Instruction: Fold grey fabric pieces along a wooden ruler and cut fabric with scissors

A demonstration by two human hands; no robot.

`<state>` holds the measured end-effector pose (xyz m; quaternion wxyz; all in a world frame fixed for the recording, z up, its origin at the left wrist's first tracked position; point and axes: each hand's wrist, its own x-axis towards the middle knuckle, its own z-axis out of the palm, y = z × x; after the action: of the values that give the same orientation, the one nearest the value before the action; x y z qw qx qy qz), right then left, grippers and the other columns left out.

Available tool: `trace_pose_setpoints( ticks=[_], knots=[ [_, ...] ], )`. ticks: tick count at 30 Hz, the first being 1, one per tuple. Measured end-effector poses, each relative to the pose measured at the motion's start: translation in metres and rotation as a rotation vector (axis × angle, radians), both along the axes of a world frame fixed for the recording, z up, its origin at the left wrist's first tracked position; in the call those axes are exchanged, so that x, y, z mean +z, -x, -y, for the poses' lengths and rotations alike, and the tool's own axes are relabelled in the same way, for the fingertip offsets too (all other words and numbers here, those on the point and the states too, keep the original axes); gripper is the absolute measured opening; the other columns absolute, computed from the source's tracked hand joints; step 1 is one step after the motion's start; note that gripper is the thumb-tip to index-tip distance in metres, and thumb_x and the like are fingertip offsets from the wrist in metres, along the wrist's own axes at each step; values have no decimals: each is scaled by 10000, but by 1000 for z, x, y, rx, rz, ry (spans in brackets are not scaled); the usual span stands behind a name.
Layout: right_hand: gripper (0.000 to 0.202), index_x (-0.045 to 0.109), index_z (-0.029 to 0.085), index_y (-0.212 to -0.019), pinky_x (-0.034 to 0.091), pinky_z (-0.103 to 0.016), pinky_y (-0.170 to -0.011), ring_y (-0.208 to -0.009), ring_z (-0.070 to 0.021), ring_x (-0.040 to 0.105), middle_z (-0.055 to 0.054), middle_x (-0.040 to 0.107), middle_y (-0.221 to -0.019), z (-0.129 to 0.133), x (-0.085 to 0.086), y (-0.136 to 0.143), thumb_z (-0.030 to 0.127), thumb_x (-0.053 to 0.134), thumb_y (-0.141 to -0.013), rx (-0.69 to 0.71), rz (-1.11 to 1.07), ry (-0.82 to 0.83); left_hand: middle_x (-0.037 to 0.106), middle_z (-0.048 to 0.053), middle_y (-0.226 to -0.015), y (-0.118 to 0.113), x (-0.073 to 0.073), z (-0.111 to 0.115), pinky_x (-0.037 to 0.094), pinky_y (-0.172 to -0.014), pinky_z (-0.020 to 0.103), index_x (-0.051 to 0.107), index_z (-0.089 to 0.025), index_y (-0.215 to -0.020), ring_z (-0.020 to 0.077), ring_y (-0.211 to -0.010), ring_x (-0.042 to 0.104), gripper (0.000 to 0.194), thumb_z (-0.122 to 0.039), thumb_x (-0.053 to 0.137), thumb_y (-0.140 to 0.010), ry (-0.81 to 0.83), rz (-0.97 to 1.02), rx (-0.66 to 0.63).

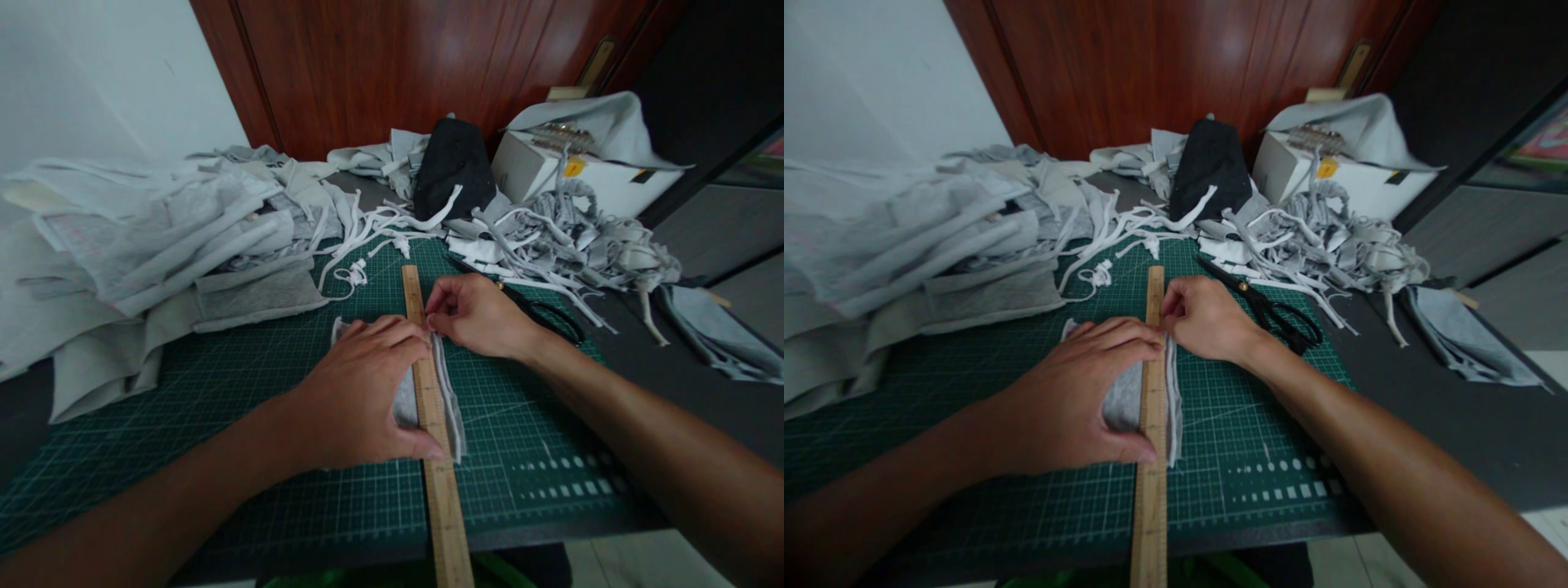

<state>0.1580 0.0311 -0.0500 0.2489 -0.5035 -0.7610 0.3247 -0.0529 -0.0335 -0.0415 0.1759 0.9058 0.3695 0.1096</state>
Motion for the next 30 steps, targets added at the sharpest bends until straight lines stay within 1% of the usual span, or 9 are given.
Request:
trace_pose_setpoints(
  ticks=[5, 9, 15, 19, 23, 26, 30],
  knots=[
    [144, 669, 198, -790, 433, -257, -528, -594, -157, 630, -3, 706, -672, -1, -1, 0, 60, 691, -756, -31, 22, -37, 655, 120, -1401, 0, 0, 0, 388, -1072, 562, 623, -199, -1267, 369, -1299, 563, 876, -717, 900, -617, 2, 4, 6],
    [123, 676, 193, -785, 429, -258, -524, -588, -158, 628, 0, 699, -654, -1, 2, 0, 73, 697, -768, -7, 62, -21, 654, 108, -1398, -1, 1, 0, 393, -1067, 558, 634, -207, -1259, 364, -1302, 561, 858, -706, 906, -617, 17, 6, 3],
    [160, 683, 186, -766, 433, -258, -541, -606, -158, 631, -6, 705, -678, -3, 5, 4, 31, 688, -728, -57, 120, -87, 650, 116, -1406, 0, 1, 0, 392, -1071, 545, 637, -211, -1254, 370, -1303, 561, 840, -708, 897, -629, 9, 13, 4],
    [124, 684, 190, -754, 422, -254, -526, -602, -162, 631, -1, 700, -653, -1, 7, 5, 69, 713, -742, -28, 127, -40, 651, 123, -1404, 0, 0, 0, 393, -1070, 548, 636, -210, -1258, 377, -1301, 566, 847, -737, 875, -639, 7, 14, -3],
    [139, 681, 193, -752, 417, -250, -508, -588, -157, 623, -1, 698, -650, 3, 7, 5, 58, 710, -733, -62, 116, -52, 653, 123, -1381, 0, 0, 0, 397, -1066, 554, 633, -198, -1258, 379, -1286, 569, 862, -731, 885, -630, 1, -3, 4],
    [121, 686, 196, -754, 429, -253, -503, -592, -162, 629, -3, 702, -653, 10, 5, 3, 80, 717, -744, -21, 80, 3, 653, 104, -1346, 0, 0, 0, 405, -1052, 557, 631, -190, -1272, 368, -1269, 568, 868, -722, 888, -636, 1, -5, 1],
    [107, 690, 207, -756, 453, -260, -509, -616, -172, 650, -8, 723, -686, 23, 4, -2, 102, 713, -748, 32, 19, 94, 650, 92, -1295, 0, 0, 0, 410, -1029, 557, 654, -189, -1211, 362, -1248, 564, 818, -720, 888, -634, 3, 0, 0]
  ],
)
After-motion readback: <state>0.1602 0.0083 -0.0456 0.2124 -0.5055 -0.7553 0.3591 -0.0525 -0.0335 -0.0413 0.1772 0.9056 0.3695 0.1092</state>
